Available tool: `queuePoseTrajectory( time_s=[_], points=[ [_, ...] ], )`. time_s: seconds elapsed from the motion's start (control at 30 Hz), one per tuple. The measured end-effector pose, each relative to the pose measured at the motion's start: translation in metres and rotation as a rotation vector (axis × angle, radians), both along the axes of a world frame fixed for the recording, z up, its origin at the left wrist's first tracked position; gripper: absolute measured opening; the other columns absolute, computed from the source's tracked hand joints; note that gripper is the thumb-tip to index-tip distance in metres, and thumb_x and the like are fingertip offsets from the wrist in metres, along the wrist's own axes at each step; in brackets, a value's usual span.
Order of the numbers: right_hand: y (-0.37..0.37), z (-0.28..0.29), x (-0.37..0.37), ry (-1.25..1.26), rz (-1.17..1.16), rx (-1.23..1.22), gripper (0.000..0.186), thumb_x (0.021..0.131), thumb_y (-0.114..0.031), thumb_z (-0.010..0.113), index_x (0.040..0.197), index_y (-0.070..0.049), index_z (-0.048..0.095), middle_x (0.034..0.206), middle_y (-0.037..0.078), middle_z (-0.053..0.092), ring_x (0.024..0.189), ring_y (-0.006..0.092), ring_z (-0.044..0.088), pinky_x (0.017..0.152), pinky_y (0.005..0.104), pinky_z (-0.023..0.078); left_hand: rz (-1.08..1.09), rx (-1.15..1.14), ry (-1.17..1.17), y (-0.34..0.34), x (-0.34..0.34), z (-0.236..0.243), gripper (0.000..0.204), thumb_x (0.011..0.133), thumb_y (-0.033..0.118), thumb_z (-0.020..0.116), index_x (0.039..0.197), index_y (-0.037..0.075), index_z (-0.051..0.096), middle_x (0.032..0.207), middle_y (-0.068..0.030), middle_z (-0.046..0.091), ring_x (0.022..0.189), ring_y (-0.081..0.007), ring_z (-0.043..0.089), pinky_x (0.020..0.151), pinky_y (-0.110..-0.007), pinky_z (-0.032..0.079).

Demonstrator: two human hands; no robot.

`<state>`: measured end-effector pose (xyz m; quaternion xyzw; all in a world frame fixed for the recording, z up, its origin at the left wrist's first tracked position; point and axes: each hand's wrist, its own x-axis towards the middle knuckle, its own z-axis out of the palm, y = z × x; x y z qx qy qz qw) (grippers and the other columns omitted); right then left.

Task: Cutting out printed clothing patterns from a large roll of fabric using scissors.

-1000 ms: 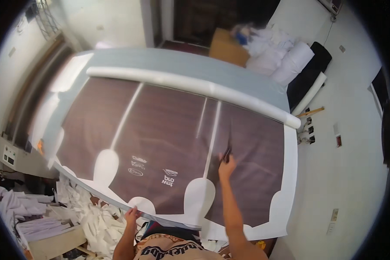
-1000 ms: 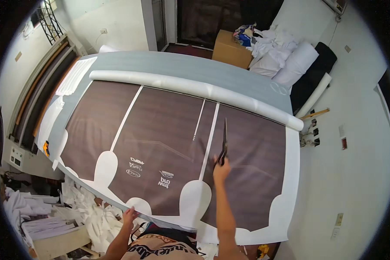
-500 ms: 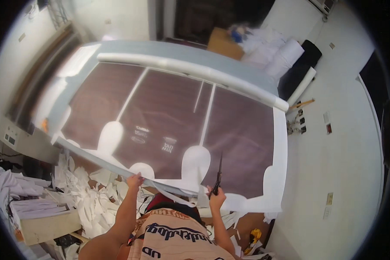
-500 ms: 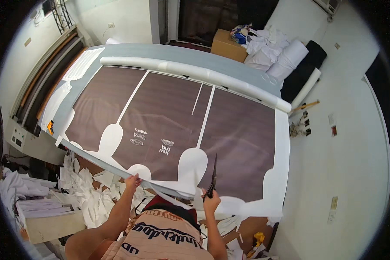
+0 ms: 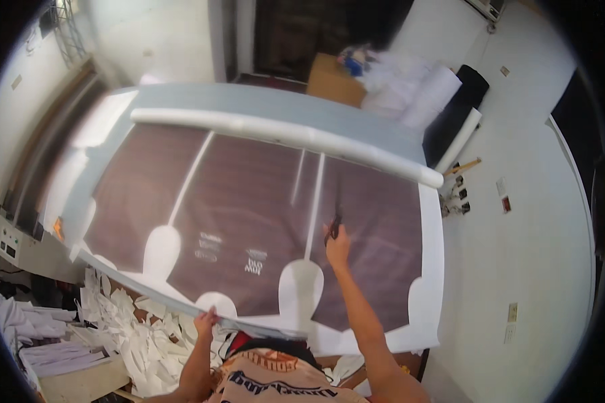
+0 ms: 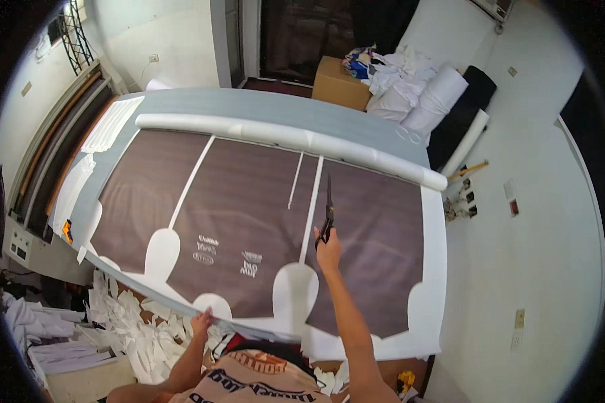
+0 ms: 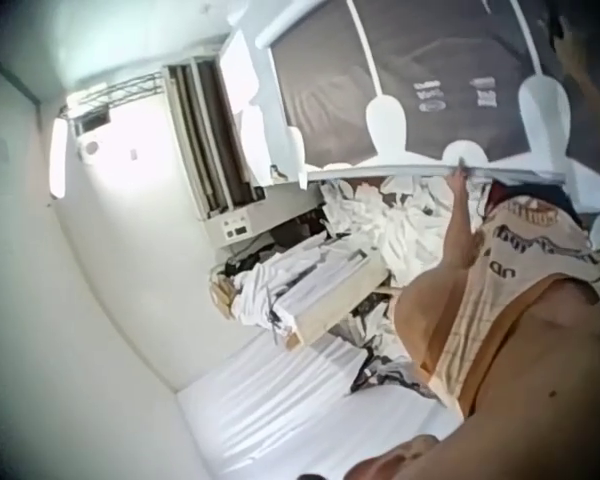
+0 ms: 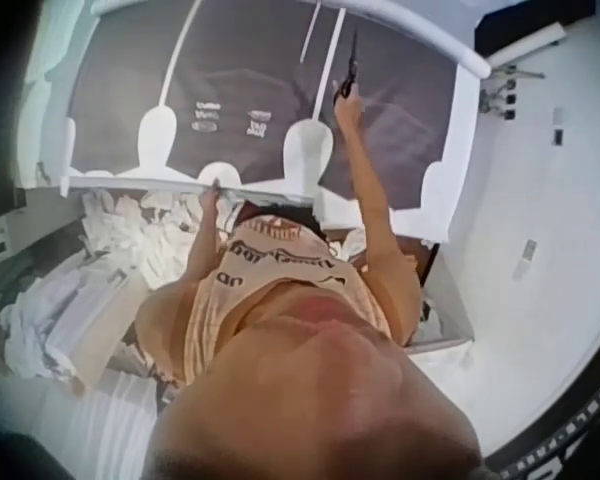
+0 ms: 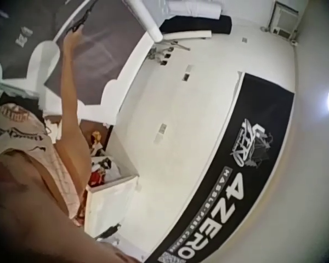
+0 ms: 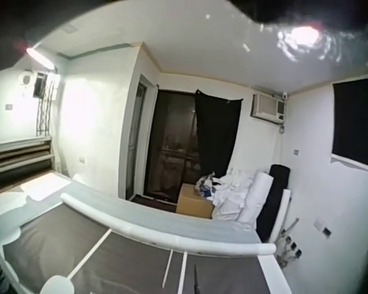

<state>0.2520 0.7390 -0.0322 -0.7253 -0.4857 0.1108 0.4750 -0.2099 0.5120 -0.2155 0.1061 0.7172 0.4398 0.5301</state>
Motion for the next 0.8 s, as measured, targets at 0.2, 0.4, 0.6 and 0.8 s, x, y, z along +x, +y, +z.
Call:
queuePoseTrajectory(
  time_s=[0.2,0.4,0.6,0.8],
  points=[
    [0.256,-0.055,0.018,-0.098,0.166,-0.082,0.047,0.094,-0.032,0.07,0.12,0.002,0.053,0.088,0.021,0.062,0.083,0.044,0.061,0.075,0.0507,0.048,-0.104,-0.153,0.201,0.012,0.004,0.013,0.036,0.084,0.035,0.081,0.08,0.0,0.072,0.072,-0.006,0.069,0.067,-0.0135,0.064,0.061,-0.029,0.045],
    [0.415,-0.119,0.044,-0.116,0.153,-0.15,0.065,0.094,-0.032,0.069,0.135,0.01,0.042,0.096,0.022,0.062,0.092,0.0422,0.06,0.085,0.0498,0.048,-0.002,-0.258,-0.014,0.056,0.021,0.074,0.036,0.084,0.029,0.082,0.093,-0.004,0.07,0.081,-0.0082,0.068,0.072,-0.0184,0.066,0.067,-0.031,0.05],
    [0.478,-0.151,0.068,-0.403,0.062,-0.01,0.076,0.094,-0.026,0.068,0.148,0.01,0.028,0.109,0.026,0.062,0.097,0.0435,0.061,0.09,0.0477,0.048,-0.097,-0.308,0.046,0.083,0.027,0.095,0.046,0.087,0.035,0.077,0.106,-0.007,0.069,0.089,-0.014,0.07,0.08,-0.0236,0.067,0.074,-0.038,0.054],
    [0.512,-0.072,0.104,-0.142,0.02,0.118,0.038,0.091,-0.03,0.075,0.094,0.001,0.053,0.078,0.018,0.066,0.071,0.0379,0.062,0.066,0.0429,0.048,0.026,-0.342,-0.046,0.047,0.017,0.049,0.023,0.088,0.018,0.077,0.087,-0.003,0.067,0.081,-0.008,0.066,0.071,-0.0177,0.067,0.066,-0.028,0.051]
  ],
)
